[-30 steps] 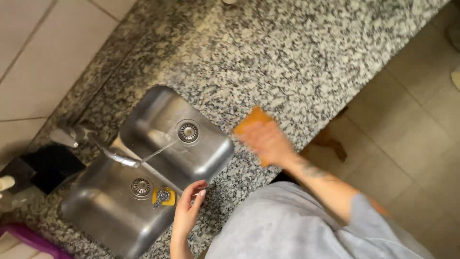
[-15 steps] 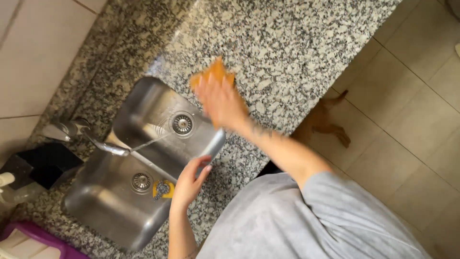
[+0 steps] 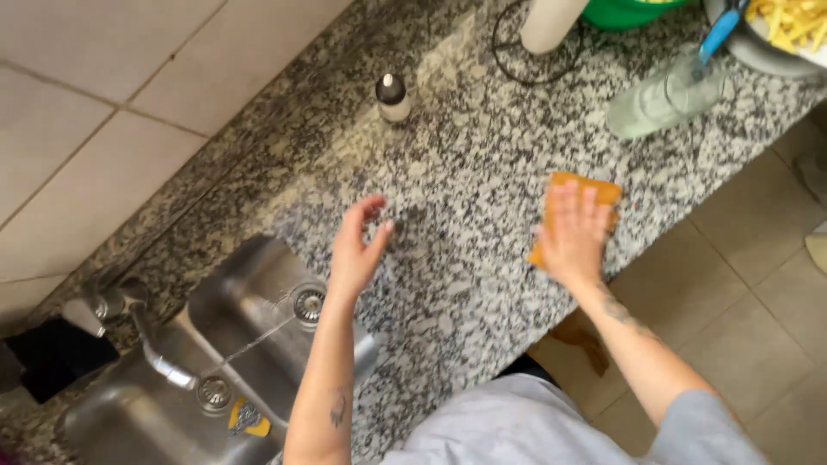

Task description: Cleaning a granite countertop and a double stainless steel sink using a spray bottle and a cloth.

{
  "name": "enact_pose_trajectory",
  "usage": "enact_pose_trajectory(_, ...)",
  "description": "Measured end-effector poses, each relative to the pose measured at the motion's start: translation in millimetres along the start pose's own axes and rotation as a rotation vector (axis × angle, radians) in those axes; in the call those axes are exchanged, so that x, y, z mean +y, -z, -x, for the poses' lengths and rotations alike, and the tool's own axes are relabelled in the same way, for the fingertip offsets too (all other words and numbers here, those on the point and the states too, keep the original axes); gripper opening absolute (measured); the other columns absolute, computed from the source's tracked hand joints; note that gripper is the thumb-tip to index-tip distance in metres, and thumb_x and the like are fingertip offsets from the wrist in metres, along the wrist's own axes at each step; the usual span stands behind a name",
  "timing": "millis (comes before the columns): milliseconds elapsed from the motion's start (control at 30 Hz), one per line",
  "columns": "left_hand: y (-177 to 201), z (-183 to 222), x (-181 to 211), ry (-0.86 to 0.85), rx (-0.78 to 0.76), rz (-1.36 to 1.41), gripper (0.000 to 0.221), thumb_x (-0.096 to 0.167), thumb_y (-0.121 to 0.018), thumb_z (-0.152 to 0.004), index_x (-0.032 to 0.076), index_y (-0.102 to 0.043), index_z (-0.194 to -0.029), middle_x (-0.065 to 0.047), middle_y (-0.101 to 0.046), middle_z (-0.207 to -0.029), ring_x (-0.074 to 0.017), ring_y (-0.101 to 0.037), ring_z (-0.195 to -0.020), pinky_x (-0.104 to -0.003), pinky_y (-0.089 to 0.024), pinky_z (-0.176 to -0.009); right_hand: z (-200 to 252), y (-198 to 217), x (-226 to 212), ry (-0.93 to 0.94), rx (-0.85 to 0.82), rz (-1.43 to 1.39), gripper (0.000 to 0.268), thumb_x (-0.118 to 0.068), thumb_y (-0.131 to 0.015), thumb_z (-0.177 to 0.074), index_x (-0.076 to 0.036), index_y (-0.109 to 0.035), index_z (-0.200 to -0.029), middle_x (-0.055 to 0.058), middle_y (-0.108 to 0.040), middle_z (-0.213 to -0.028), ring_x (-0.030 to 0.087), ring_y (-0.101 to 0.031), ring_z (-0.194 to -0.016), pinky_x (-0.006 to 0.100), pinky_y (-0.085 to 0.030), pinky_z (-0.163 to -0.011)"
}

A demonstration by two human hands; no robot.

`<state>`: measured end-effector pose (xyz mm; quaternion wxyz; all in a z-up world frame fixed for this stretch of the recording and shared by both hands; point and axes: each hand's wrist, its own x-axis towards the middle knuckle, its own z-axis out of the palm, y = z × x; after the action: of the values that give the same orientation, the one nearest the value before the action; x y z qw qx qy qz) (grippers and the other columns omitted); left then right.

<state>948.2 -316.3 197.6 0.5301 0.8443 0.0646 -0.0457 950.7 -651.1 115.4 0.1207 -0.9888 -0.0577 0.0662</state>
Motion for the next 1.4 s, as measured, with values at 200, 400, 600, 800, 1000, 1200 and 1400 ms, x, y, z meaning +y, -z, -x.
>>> enact_pose_trajectory(200, -43, -127, 24, -0.067, 0.292, 0.018, 0.074, 0.019, -0.071, -0.088, -0.004, -0.026, -0.141, -0.032, -0.035, -0.136, -0.0513, -0.037, -0.125, -0.062, -0.033, -0.100, -125, -45, -113, 0.277, 0.109, -0.026, 0.059, -0.042, -0.036, -0.099, -0.018, -0.019, -0.150, 0.006, -0.011, -0.156, 0.034, -0.003, -0.142, 0.053, 0.002, -0.110)
enact_pose_trajectory(400, -56, -169, -19, 0.025, 0.355, -0.125, 0.049, 0.034, -0.068, -0.083, 0.011, -0.049, -0.122, -0.012, -0.059, -0.119, -0.0333, -0.057, -0.108, -0.044, -0.049, -0.083, -269, -39, -145, 0.099, 0.297, 0.060, 0.052, -0.035, -0.028, -0.102, -0.008, -0.028, -0.147, 0.010, -0.026, -0.151, 0.034, -0.015, -0.138, 0.051, -0.012, -0.112)
enact_pose_trajectory(600, 10, -43, -19, 0.059, 0.417, 0.000, 0.044, 0.021, -0.070, -0.075, 0.016, -0.057, -0.116, -0.004, -0.062, -0.121, -0.0217, -0.058, -0.113, -0.031, -0.043, -0.092, -349, -38, -160, -0.129, 0.279, 0.236, 0.053, -0.032, -0.038, -0.099, -0.012, -0.027, -0.146, 0.010, -0.026, -0.149, 0.034, -0.020, -0.135, 0.050, -0.019, -0.107)
enact_pose_trajectory(800, 42, 150, -24, 0.281, 0.548, 0.136, 0.043, 0.014, -0.076, -0.071, 0.011, -0.060, -0.111, -0.006, -0.066, -0.117, -0.0184, -0.061, -0.111, -0.028, -0.044, -0.096, -346, -61, -175, -0.355, 0.192, 0.262, 0.049, -0.046, -0.026, -0.111, -0.018, -0.016, -0.150, 0.002, -0.014, -0.153, 0.025, -0.010, -0.139, 0.043, -0.014, -0.114)
enact_pose_trajectory(1000, 36, 253, -33, 0.488, 0.729, 0.328, 0.040, 0.011, -0.077, -0.070, 0.011, -0.063, -0.107, -0.006, -0.068, -0.113, -0.0193, -0.062, -0.108, -0.030, -0.045, -0.096, -164, -82, -377, 0.097, 0.126, 0.285, 0.065, -0.037, -0.055, -0.098, -0.003, -0.025, -0.145, 0.020, -0.024, -0.148, 0.041, -0.019, -0.134, 0.053, -0.013, -0.108)
enact_pose_trajectory(1200, 44, 315, -45, 0.472, 0.707, 0.213, 0.043, 0.015, -0.079, -0.068, 0.015, -0.063, -0.107, -0.003, -0.069, -0.113, -0.0190, -0.063, -0.109, -0.031, -0.046, -0.094, -45, -199, -513, 0.927, 0.055, -0.040, 0.057, -0.038, -0.053, -0.095, -0.015, -0.034, -0.144, 0.007, -0.033, -0.148, 0.032, -0.027, -0.135, 0.049, -0.020, -0.109)
enact_pose_trajectory(1400, 49, 371, -47, 0.580, 0.763, 0.078, 0.044, 0.023, -0.081, -0.066, 0.020, -0.063, -0.106, 0.003, -0.069, -0.114, -0.0163, -0.063, -0.109, -0.031, -0.045, -0.092, -44, -188, -547, 1.256, -0.096, -0.425, 0.039, -0.018, -0.049, -0.096, -0.006, -0.049, -0.132, 0.014, -0.047, -0.137, 0.033, -0.037, -0.129, 0.049, -0.029, -0.106)
